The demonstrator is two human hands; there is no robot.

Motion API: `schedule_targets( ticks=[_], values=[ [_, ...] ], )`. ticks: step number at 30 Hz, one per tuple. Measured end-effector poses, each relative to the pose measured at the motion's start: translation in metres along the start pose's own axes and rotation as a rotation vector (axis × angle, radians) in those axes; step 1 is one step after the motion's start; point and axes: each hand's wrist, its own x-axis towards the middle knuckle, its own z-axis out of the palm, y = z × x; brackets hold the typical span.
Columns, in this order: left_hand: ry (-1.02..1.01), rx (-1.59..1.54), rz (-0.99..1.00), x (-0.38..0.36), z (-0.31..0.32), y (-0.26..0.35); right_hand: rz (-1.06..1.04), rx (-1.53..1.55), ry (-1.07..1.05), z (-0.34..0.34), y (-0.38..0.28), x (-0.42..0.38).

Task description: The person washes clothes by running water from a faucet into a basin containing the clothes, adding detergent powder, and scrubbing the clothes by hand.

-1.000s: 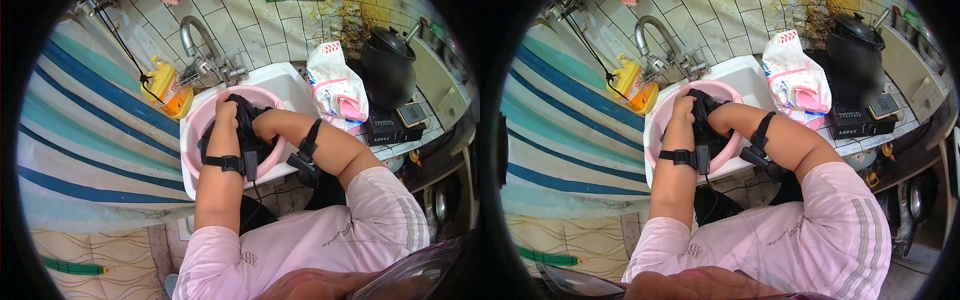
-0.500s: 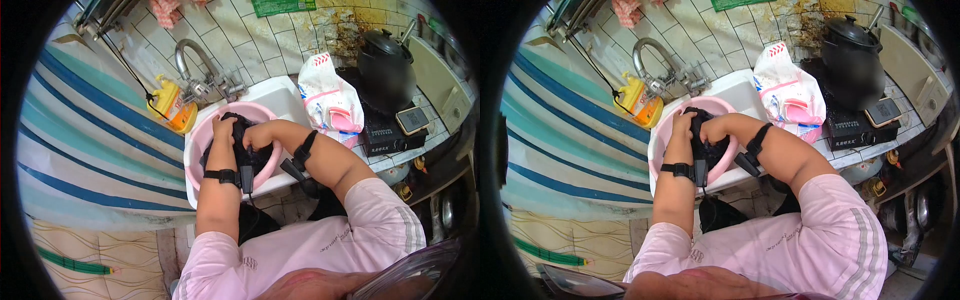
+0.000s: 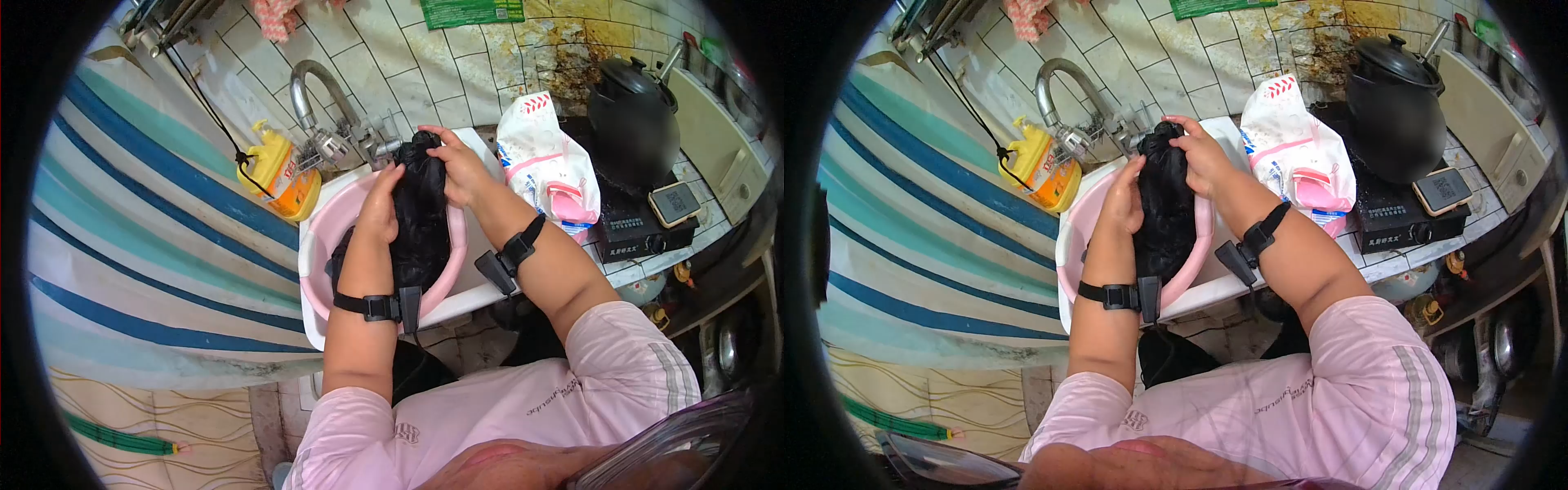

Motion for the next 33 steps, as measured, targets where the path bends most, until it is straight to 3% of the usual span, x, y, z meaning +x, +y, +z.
schedule_targets(
  ticks=[2,7,11,14,19,21,22,23,25,27,28,29,33],
  values=[
    [-0.146,0.106,0.016,0.005,-0.001,-0.011,0.023,-0.003,-0.014,-0.002,-0.001,0.001],
    [-0.082,0.078,0.108,0.004,0.006,-0.016,0.055,-0.183,0.133,-0.013,0.000,0.007],
    [-0.096,-0.101,0.190,0.013,0.003,-0.019,0.015,-0.335,0.090,-0.014,0.007,0.008],
    [-0.010,-0.336,0.283,0.020,-0.004,-0.016,0.099,-0.630,0.162,0.010,0.007,-0.006],
    [0.043,-0.392,0.361,0.016,-0.004,-0.014,0.127,-0.583,0.058,0.013,0.014,-0.009],
    [0.252,-0.321,0.246,0.010,0.002,-0.010,0.132,-0.538,0.004,0.010,0.018,-0.010],
    [0.225,-0.274,0.140,0.009,0.002,-0.010,0.048,-0.763,-0.032,0.005,0.022,-0.009],
    [0.328,-0.082,0.107,0.010,0.004,-0.013,-0.042,-0.988,-0.067,0.001,0.024,-0.007],
    [0.272,-0.087,0.060,0.006,0.008,-0.014,-0.149,-1.072,-0.094,0.008,0.024,-0.012],
    [0.189,-0.214,0.078,0.029,-0.009,-0.038,-0.429,-1.361,-0.190,0.010,0.026,-0.015],
    [0.108,-0.329,0.097,0.033,-0.013,-0.042,-0.646,-1.356,-0.230,0.023,0.029,-0.023],
    [0.109,-0.337,0.100,0.037,-0.013,-0.047,-0.645,-1.361,-0.238,0.028,0.027,-0.023],
    [0.196,-0.205,0.039,0.013,0.009,-0.027,-0.238,-1.465,0.109,0.028,0.015,-0.003]
  ],
)
